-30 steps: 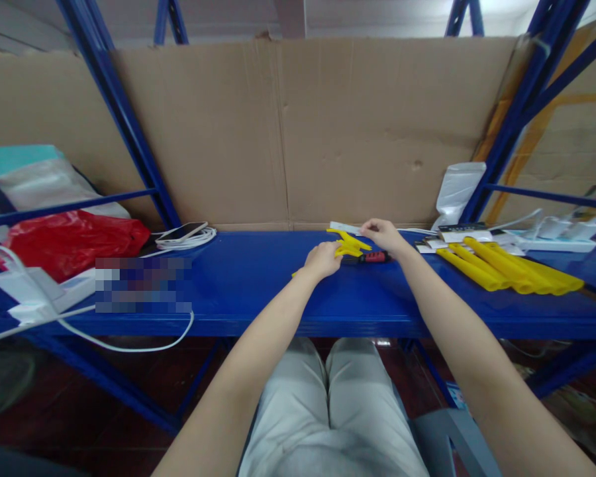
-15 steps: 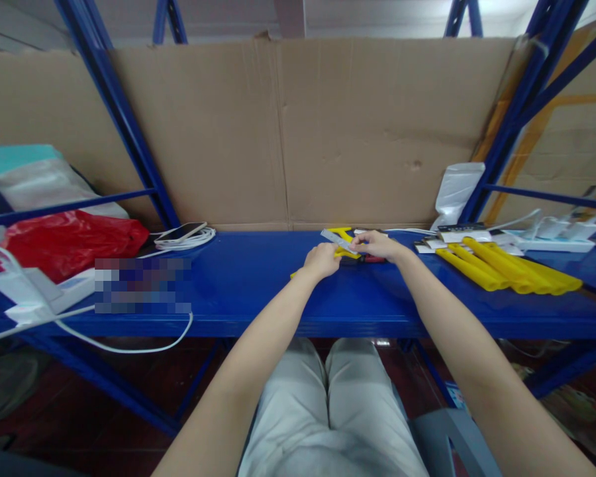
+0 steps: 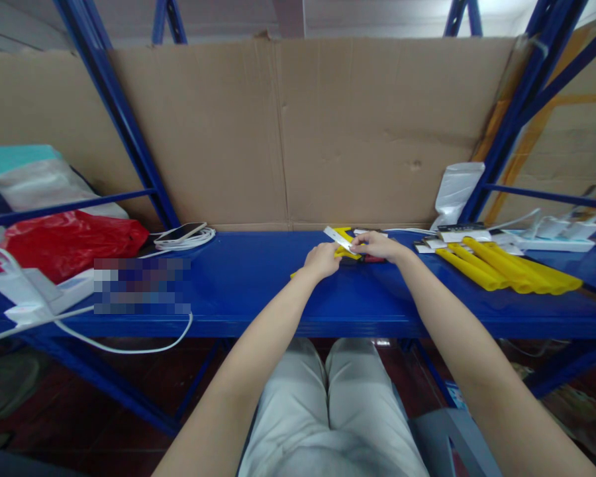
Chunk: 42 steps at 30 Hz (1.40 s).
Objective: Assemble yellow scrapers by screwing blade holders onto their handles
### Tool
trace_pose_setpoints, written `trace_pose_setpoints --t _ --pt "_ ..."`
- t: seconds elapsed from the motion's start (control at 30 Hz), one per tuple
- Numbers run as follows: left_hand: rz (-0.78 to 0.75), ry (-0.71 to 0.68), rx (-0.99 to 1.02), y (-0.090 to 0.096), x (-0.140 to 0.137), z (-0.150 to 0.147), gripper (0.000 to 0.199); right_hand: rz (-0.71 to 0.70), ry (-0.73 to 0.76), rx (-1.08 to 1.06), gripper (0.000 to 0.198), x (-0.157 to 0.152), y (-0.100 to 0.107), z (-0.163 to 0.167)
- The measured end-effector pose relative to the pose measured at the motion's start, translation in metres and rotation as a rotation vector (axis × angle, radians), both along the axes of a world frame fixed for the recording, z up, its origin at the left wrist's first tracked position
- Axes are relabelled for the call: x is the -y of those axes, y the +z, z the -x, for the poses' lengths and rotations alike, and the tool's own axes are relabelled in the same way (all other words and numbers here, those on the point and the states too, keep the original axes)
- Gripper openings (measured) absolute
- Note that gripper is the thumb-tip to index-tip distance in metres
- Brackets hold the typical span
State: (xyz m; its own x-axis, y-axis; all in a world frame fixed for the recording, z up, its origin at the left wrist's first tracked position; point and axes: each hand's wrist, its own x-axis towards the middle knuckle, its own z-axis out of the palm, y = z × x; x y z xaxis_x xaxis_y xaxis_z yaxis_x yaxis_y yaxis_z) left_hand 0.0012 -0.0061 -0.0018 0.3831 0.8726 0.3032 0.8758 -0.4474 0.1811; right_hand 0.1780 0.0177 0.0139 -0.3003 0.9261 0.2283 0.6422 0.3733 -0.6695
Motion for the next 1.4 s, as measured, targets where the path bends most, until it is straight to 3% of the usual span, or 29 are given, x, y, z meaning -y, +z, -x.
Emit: trace_pose_setpoints --t 0.47,0.73,0.9,1.23,1.4 --pt "0.003 -0.024 0.0 0.0 0.0 0.0 0.039 -0.028 -0.067 -0.125 0.003 -0.006 -0.006 0.0" --pt "-0.009 -0.05 0.049 -0.006 -0.006 0.001 0.038 -0.19 -0.217 -0.59 0.011 -0.014 -0.002 -0.003" --pt "-0.009 -0.062 0.052 -0.009 -0.011 0.001 0.036 -0.176 -0.206 -0.839 0.025 -0.013 0.002 -0.006" --pt "-0.092 -0.177 0.028 -0.006 -0.007 -0.001 0.038 0.053 -0.262 -0.653 0.018 -0.011 -0.006 -0.001" --pt "-0.108 -0.191 0.023 -0.004 -0.005 -0.001 0.038 0.077 -0.275 -0.594 0.015 -0.008 -0.007 0.003"
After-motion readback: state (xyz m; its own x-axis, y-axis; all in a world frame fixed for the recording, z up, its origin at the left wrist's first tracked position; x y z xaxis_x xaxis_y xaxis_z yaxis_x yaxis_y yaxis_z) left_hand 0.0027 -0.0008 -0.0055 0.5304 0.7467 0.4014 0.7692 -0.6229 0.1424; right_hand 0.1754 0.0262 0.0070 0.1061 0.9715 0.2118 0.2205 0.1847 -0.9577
